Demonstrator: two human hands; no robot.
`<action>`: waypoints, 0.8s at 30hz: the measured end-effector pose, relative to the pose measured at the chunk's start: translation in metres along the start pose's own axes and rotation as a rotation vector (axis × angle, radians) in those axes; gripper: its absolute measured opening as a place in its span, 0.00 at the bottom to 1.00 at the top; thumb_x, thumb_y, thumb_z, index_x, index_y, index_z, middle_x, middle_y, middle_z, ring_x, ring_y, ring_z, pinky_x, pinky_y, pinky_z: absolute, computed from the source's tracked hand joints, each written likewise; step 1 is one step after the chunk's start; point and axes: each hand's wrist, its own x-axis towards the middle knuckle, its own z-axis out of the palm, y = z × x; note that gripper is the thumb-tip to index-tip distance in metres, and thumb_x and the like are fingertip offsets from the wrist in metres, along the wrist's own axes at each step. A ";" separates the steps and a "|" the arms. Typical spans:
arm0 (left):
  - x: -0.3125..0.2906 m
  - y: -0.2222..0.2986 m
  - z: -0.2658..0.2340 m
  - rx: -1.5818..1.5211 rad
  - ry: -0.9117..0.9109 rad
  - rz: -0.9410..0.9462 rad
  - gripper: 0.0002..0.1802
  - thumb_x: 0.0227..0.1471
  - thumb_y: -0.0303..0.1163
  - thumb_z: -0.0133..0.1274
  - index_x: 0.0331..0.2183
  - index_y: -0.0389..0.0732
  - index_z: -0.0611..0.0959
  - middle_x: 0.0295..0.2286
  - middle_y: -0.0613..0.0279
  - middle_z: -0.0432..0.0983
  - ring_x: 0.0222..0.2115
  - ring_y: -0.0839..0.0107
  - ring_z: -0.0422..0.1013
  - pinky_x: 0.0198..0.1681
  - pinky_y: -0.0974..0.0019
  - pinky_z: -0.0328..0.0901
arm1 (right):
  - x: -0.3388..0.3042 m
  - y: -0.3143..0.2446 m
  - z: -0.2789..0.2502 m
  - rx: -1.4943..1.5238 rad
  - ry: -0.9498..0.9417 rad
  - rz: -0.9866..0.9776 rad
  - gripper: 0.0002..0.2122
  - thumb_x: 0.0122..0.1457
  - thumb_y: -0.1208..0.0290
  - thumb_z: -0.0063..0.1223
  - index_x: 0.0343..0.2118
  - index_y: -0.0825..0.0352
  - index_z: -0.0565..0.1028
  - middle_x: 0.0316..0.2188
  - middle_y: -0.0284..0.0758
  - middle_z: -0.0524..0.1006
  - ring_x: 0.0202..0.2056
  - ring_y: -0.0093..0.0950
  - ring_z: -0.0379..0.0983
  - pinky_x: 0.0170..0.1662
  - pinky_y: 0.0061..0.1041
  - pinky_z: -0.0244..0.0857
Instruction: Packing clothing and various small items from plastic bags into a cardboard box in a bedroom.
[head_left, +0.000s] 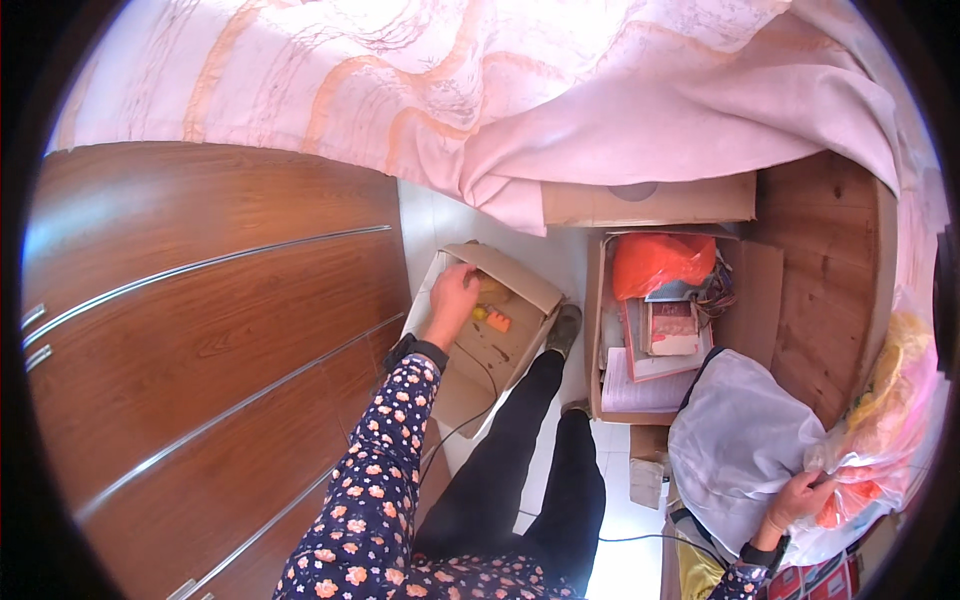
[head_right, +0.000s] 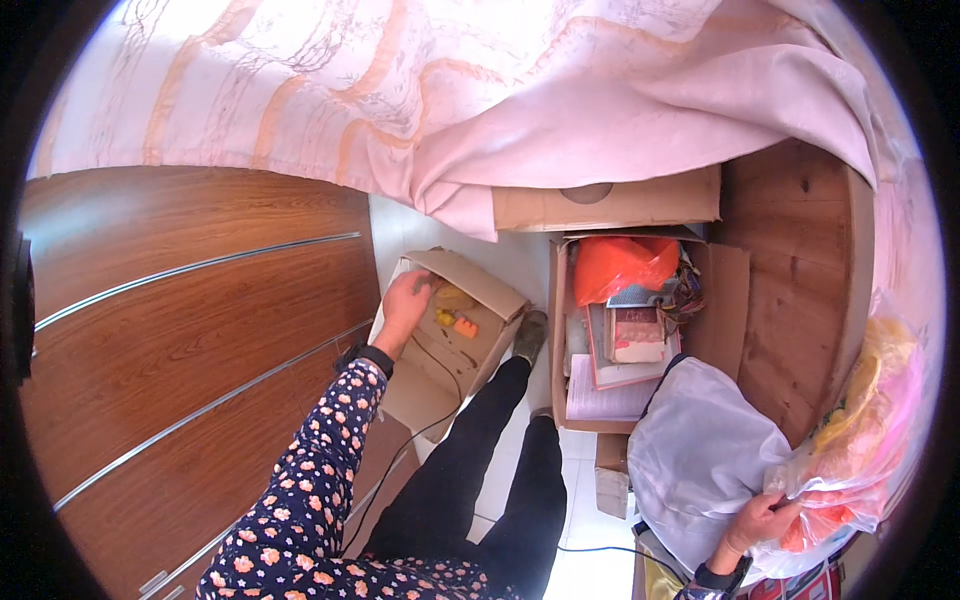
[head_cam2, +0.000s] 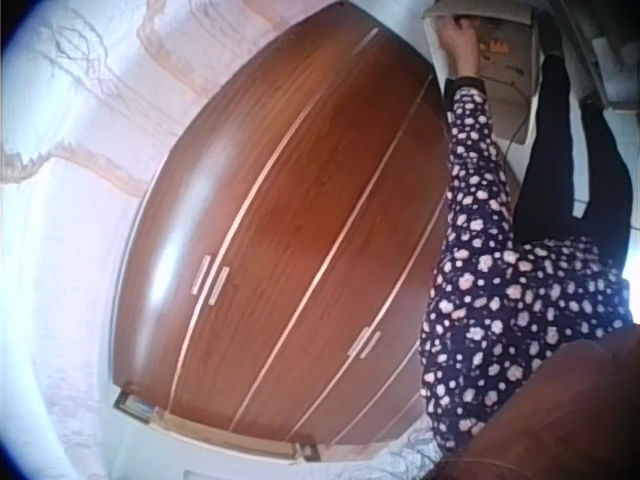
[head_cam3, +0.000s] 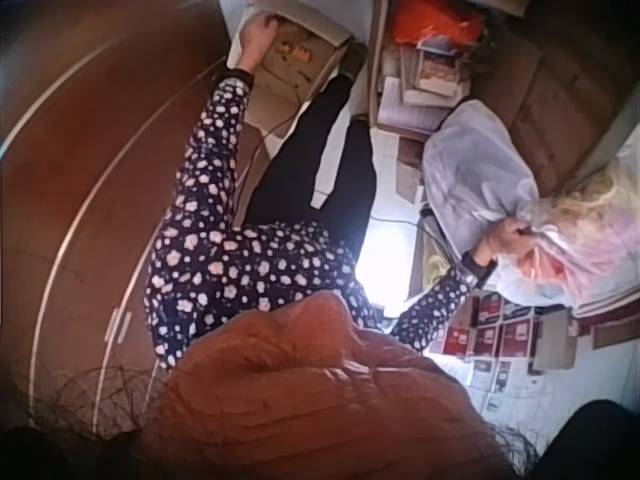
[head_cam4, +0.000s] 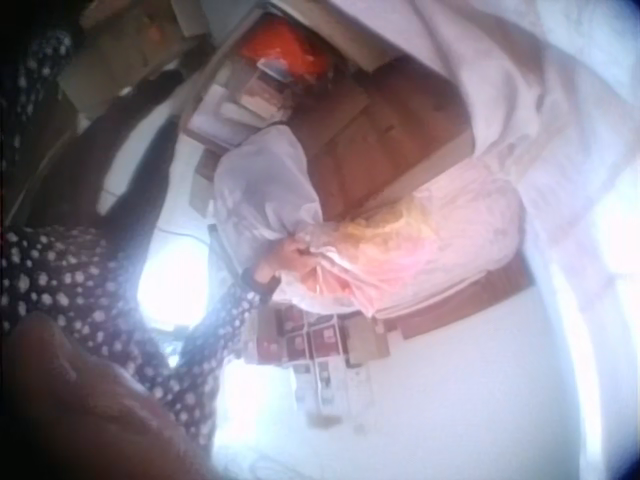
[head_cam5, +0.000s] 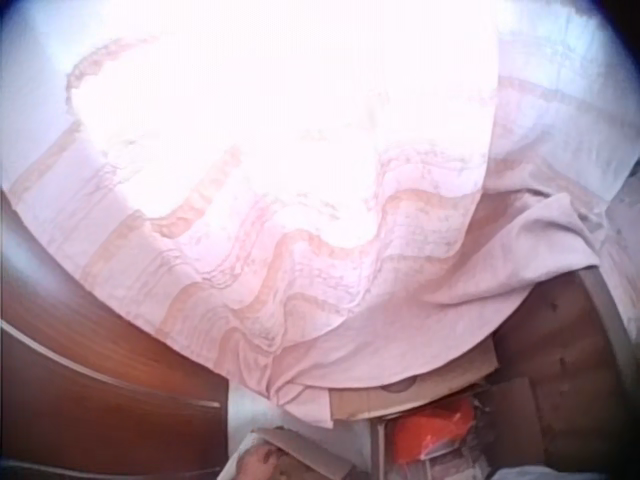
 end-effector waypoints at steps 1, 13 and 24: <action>-0.007 -0.003 0.002 -0.015 -0.015 -0.009 0.16 0.42 0.32 0.52 0.37 0.42 0.80 0.37 0.55 0.75 0.40 0.57 0.70 0.44 0.57 0.64 | 0.000 0.000 0.000 -0.002 0.004 -0.001 0.13 0.56 0.77 0.46 0.42 0.79 0.68 0.31 0.51 0.74 0.31 0.42 0.70 0.37 0.30 0.65; -0.032 0.054 0.021 -0.184 -0.214 0.044 0.16 0.43 0.33 0.52 0.38 0.42 0.80 0.36 0.56 0.76 0.39 0.58 0.71 0.43 0.58 0.65 | 0.015 -0.029 -0.013 0.016 0.017 -0.003 0.13 0.55 0.79 0.43 0.42 0.79 0.68 0.29 0.50 0.73 0.29 0.42 0.69 0.35 0.31 0.64; 0.065 0.096 -0.010 -0.326 0.141 -0.292 0.34 0.44 0.41 0.56 0.52 0.40 0.66 0.38 0.51 0.75 0.40 0.52 0.70 0.44 0.56 0.64 | 0.020 -0.030 -0.023 0.087 -0.077 0.079 0.08 0.51 0.78 0.41 0.33 0.78 0.65 0.21 0.48 0.66 0.23 0.44 0.63 0.28 0.35 0.59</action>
